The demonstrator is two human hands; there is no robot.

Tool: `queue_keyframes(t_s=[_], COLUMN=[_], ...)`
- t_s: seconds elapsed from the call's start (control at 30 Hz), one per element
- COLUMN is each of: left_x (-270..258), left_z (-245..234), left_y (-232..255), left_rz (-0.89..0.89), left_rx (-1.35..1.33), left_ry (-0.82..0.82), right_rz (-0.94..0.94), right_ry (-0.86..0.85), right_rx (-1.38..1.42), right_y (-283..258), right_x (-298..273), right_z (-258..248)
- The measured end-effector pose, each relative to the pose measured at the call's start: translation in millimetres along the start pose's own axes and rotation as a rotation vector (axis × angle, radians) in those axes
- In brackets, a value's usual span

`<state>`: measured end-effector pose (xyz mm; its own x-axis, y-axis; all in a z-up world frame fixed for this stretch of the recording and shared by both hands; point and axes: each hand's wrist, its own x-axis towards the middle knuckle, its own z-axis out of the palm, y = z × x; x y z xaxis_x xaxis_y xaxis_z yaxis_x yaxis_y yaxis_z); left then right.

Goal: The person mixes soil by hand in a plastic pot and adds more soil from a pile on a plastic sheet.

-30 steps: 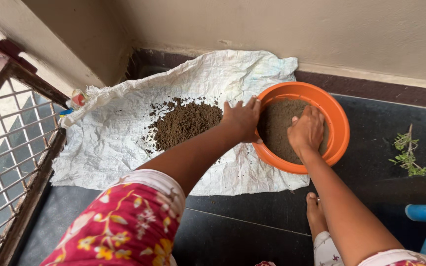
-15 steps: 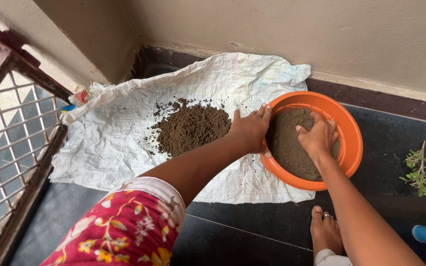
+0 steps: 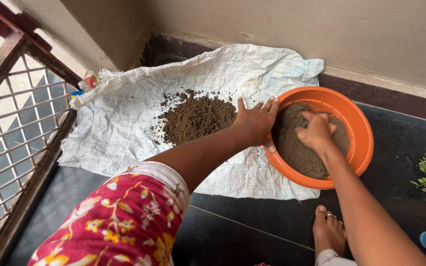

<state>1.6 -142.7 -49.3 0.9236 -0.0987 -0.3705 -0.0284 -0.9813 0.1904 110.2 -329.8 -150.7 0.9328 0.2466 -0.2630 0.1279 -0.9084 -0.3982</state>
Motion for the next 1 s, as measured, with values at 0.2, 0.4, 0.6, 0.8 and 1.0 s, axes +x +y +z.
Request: queue_keyframes(t_s=[0.2, 0.4, 0.6, 0.8, 1.0], left_x=[2, 0, 4, 2, 5], left_z=[-3, -3, -5, -7, -3], left_y=[1, 3, 2, 1, -2], left_rz=[0.007, 0.003, -0.003, 0.008, 0.028], left_rx=[0.041, 0.060, 0.082, 0.088, 0.101], left_ry=[0.010, 0.027, -0.005, 0.028, 0.045], right_rz=[-0.369, 0.045, -0.009, -0.240, -0.212], right_ry=[0.094, 0.229, 0.146, 0.158, 0.031], right_rx=[-0.062, 0.232, 0.239, 0.083, 0.088], right_y=[-22, -23, -28, -31, -40], right_x=[-47, -45, -26, -24, -30], right_z=[-2, -32, 5, 9, 15])
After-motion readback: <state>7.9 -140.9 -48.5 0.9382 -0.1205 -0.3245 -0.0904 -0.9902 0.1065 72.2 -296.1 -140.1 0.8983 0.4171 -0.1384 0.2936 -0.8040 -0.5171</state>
